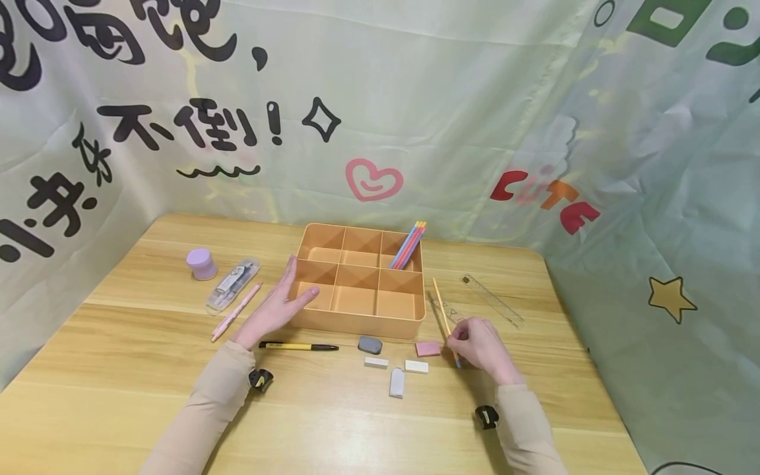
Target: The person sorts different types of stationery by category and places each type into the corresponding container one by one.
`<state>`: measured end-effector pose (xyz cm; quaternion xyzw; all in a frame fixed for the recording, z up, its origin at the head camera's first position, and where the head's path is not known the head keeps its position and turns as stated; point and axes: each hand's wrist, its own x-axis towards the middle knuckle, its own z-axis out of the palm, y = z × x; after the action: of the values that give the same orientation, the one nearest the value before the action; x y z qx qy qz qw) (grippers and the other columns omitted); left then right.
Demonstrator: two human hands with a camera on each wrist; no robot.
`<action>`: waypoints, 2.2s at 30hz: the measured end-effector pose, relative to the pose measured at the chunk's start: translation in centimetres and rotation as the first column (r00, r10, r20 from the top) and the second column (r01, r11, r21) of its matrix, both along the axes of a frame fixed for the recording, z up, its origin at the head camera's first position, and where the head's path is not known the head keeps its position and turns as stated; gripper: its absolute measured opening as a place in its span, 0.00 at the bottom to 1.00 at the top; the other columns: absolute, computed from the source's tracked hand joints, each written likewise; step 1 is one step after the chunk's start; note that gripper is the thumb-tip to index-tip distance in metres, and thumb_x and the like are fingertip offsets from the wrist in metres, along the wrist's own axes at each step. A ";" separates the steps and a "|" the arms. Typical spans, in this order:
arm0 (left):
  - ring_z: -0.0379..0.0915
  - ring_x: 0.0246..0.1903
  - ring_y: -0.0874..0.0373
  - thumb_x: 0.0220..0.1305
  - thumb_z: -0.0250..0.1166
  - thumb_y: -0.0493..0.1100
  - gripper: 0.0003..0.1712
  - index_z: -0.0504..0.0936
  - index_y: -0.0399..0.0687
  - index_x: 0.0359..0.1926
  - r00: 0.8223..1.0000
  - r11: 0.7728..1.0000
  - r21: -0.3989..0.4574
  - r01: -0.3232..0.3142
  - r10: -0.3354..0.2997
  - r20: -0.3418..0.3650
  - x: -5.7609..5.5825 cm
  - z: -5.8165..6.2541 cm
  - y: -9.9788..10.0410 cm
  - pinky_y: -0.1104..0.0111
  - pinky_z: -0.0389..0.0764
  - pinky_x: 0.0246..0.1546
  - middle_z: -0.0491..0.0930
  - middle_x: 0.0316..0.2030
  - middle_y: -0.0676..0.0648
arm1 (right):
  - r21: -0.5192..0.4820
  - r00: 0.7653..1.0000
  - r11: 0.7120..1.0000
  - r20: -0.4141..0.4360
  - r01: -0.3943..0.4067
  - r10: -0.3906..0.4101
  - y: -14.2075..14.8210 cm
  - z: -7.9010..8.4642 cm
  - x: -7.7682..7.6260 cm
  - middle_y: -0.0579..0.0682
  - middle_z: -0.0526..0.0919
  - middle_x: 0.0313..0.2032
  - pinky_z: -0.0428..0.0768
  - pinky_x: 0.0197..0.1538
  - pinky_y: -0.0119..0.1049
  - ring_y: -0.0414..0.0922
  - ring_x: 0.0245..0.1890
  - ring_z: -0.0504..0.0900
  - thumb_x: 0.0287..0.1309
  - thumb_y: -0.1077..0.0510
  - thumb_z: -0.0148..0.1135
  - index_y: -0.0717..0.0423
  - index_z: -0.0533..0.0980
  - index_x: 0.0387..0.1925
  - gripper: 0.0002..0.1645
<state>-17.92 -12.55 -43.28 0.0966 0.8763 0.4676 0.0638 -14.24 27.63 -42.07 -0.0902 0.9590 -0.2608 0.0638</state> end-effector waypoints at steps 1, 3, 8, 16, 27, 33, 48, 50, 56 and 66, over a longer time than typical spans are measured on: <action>0.25 0.81 0.46 0.75 0.54 0.59 0.55 0.24 0.48 0.79 1.000 1.000 0.001 -0.001 0.001 0.001 0.0 0.0 0.0 0.50 0.38 0.81 0.19 0.79 0.48 | -0.015 1.000 1.000 0.001 0.013 -0.013 0.0 -0.1 0.0 0.45 0.83 0.21 0.73 0.29 0.28 0.38 0.21 0.76 0.56 0.61 0.65 0.55 0.82 0.25 0.05; 0.25 0.81 0.46 0.75 0.54 0.59 0.55 0.24 0.48 0.79 1.000 1.000 0.002 -0.002 0.002 0.005 0.0 0.0 0.0 0.50 0.39 0.81 0.19 0.79 0.49 | -0.051 0.999 0.998 0.012 0.043 -0.043 -0.1 -0.2 0.1 0.46 0.84 0.23 0.75 0.28 0.28 0.39 0.22 0.77 0.57 0.61 0.65 0.57 0.82 0.27 0.04; 0.25 0.81 0.46 0.75 0.54 0.59 0.55 0.23 0.49 0.79 1.000 1.000 0.003 0.001 -0.001 0.006 0.0 -0.1 0.0 0.49 0.39 0.81 0.19 0.80 0.49 | -0.143 0.995 0.984 0.024 0.103 -0.101 -0.3 -0.4 0.1 0.51 0.85 0.27 0.79 0.27 0.28 0.41 0.23 0.80 0.56 0.62 0.65 0.62 0.82 0.33 0.06; 0.24 0.81 0.46 0.75 0.54 0.59 0.55 0.23 0.49 0.79 1.000 1.000 0.005 0.006 -0.006 0.005 0.0 0.0 -0.1 0.49 0.39 0.81 0.19 0.80 0.49 | -0.199 0.988 0.974 -0.085 0.111 -0.130 -0.5 -0.7 -0.1 0.52 0.86 0.29 0.80 0.32 0.26 0.38 0.27 0.80 0.53 0.65 0.64 0.64 0.80 0.37 0.08; 0.24 0.81 0.46 0.75 0.54 0.60 0.55 0.24 0.47 0.79 1.000 1.000 0.017 0.010 -0.010 0.004 0.0 0.1 -0.1 0.48 0.39 0.81 0.19 0.80 0.49 | -0.366 0.965 0.929 -0.224 0.046 -0.136 -1.4 -0.9 -0.6 0.65 0.86 0.40 0.83 0.45 0.21 0.38 0.35 0.85 0.67 0.66 0.58 0.71 0.77 0.47 0.11; 0.24 0.81 0.45 0.75 0.54 0.60 0.56 0.23 0.48 0.79 1.000 1.000 0.011 0.009 -0.009 0.001 0.0 0.1 -0.1 0.48 0.39 0.80 0.19 0.80 0.48 | -0.433 0.954 0.901 -0.266 0.008 -0.136 -1.8 -0.5 -1.0 0.68 0.82 0.41 0.84 0.38 0.22 0.36 0.31 0.85 0.71 0.66 0.55 0.74 0.74 0.48 0.12; 0.23 0.81 0.45 0.75 0.54 0.60 0.55 0.23 0.50 0.79 1.000 1.000 0.013 0.010 -0.010 0.008 0.0 0.1 -0.1 0.48 0.37 0.81 0.19 0.79 0.49 | -0.461 0.890 0.885 -0.377 0.060 -0.256 -2.5 0.4 -3.1 0.69 0.81 0.32 0.75 0.28 0.17 0.27 0.24 0.73 0.73 0.66 0.49 0.76 0.75 0.53 0.16; 0.23 0.81 0.46 0.75 0.54 0.60 0.55 0.23 0.50 0.79 1.000 1.000 0.019 0.009 -0.009 0.009 0.0 0.1 -0.1 0.48 0.37 0.81 0.19 0.79 0.49 | -0.460 0.877 0.881 -0.370 0.113 -0.306 -2.6 0.7 -3.3 0.68 0.82 0.32 0.71 0.29 0.15 0.25 0.25 0.71 0.73 0.65 0.51 0.73 0.78 0.52 0.16; 0.23 0.81 0.45 0.75 0.54 0.59 0.55 0.24 0.47 0.79 1.000 1.000 0.017 0.012 -0.012 0.001 0.0 0.0 -0.1 0.48 0.38 0.80 0.19 0.80 0.48 | -0.633 0.872 0.749 -0.237 0.196 -0.429 -3.3 1.6 -4.2 0.47 0.82 0.27 0.73 0.28 0.19 0.27 0.23 0.73 0.72 0.61 0.55 0.69 0.81 0.51 0.16; 0.23 0.81 0.45 0.75 0.54 0.60 0.55 0.24 0.48 0.79 1.000 1.000 0.010 0.010 -0.010 0.002 -0.1 -0.1 -0.1 0.49 0.37 0.81 0.19 0.79 0.48 | -0.997 0.933 0.066 0.023 0.050 -0.358 -3.8 4.0 -6.8 0.50 0.82 0.24 0.84 0.32 0.30 0.42 0.23 0.81 0.64 0.70 0.61 0.65 0.81 0.34 0.04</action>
<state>-18.00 -12.66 -43.38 0.1009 0.8736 0.4715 0.0664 -21.05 23.79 -38.07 -0.0021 0.5369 -0.8279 -0.1619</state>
